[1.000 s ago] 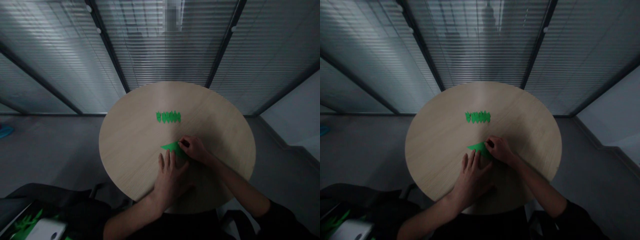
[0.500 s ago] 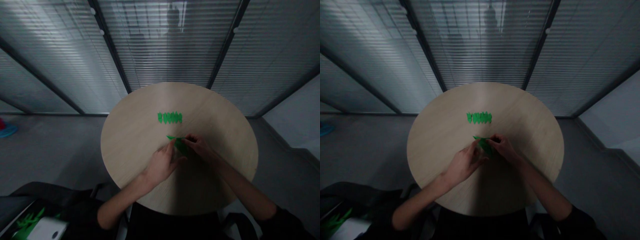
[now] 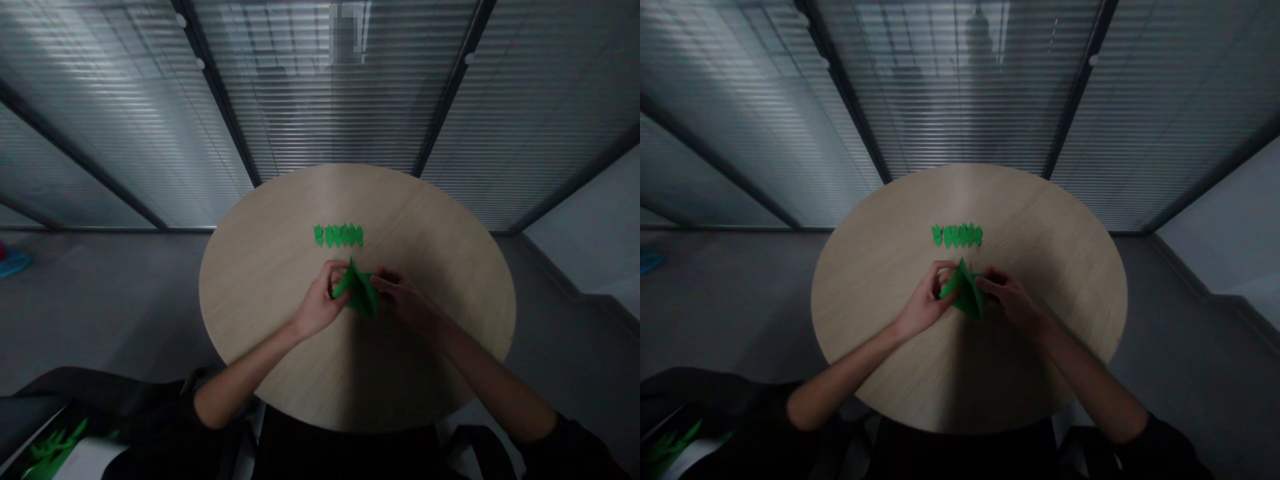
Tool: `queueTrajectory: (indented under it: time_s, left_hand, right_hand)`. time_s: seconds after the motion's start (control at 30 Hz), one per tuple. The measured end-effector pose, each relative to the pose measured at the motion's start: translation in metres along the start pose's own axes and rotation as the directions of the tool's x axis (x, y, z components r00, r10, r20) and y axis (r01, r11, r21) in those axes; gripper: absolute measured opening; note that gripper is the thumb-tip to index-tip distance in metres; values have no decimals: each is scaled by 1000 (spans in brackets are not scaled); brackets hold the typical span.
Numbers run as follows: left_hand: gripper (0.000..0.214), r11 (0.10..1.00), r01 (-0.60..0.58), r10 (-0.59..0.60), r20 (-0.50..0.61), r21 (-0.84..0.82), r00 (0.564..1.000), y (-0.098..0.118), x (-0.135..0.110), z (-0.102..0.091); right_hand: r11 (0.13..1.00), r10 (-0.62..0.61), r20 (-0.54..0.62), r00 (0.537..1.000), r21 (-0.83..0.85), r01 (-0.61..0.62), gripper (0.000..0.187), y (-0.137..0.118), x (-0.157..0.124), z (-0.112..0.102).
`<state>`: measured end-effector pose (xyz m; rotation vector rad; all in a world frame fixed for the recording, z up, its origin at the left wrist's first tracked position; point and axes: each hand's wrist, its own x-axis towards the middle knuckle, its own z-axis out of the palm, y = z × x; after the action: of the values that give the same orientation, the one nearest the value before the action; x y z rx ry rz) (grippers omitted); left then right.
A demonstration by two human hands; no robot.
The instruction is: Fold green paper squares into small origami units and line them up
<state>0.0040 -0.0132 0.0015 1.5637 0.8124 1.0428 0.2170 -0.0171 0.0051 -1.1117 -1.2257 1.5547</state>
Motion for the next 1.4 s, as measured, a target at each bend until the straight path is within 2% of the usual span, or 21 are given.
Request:
queueTrajectory:
  time_s: [0.13,0.2,0.23,0.3,0.37,0.47,0.53,0.6,0.63,0.73,0.87,0.93,1.03,1.13,1.23,1.3,1.4]
  left_hand:
    - [32,999,-12,9,-60,-43,998,0,4,-9]
    - [31,996,6,-11,-57,-94,998,1,5,-13]
    - [30,993,14,-20,-54,-120,998,2,6,-14]
    - [27,988,22,-31,-53,-156,998,1,7,-16]
    - [24,985,23,-33,-56,-173,998,0,8,-17]
    - [27,980,39,-50,-49,-197,998,-3,9,-19]
    - [28,974,61,-72,-44,-216,996,-4,10,-21]
    - [23,971,96,-107,-39,-220,993,-6,10,-25]
    - [19,969,117,-127,-32,-216,991,-7,11,-27]
    - [15,965,165,-162,30,-204,986,-7,10,-35]
    - [36,983,53,-33,116,-175,993,-5,5,-40]
    - [40,998,11,-5,84,-62,996,-5,3,-38]
    - [26,995,-17,17,-2,103,1000,-6,2,-32]
    - [18,989,-23,27,-23,144,999,-6,2,-27]
    - [13,985,-80,84,-21,152,996,-5,1,-22]
    - [11,983,-105,110,-27,151,994,-6,-1,-20]
    - [17,990,-112,117,-62,86,991,-8,-3,-15]
  right_hand:
    - [978,-179,-109,978,-126,165,36,8,4,0]
    - [947,-302,-195,933,-171,271,37,15,6,0]
    - [925,-352,-197,915,-219,309,36,19,6,0]
    - [868,-426,-152,892,-345,356,24,23,5,-1]
    - [812,-442,-42,896,-443,380,19,23,3,-2]
    - [737,-465,75,882,-519,433,22,15,-2,-6]
    - [708,-452,171,876,-528,469,31,9,-5,-9]
    - [726,-422,221,879,-498,474,47,5,-7,-9]
    - [735,-420,210,883,-492,467,49,4,-8,-9]
    - [730,-462,122,878,-511,455,41,7,-6,-8]
    - [760,-479,71,875,-465,454,29,13,-2,-8]
    - [785,-470,62,881,-428,449,22,13,-1,-9]
    - [785,-486,73,871,-402,472,17,12,-1,-9]
    - [786,-490,73,869,-393,477,13,14,-1,-7]
    - [805,-484,38,874,-372,462,11,17,-2,-3]
    - [818,-494,-13,869,-346,460,22,19,-2,1]
    - [866,-462,-123,878,-276,417,54,21,-2,6]
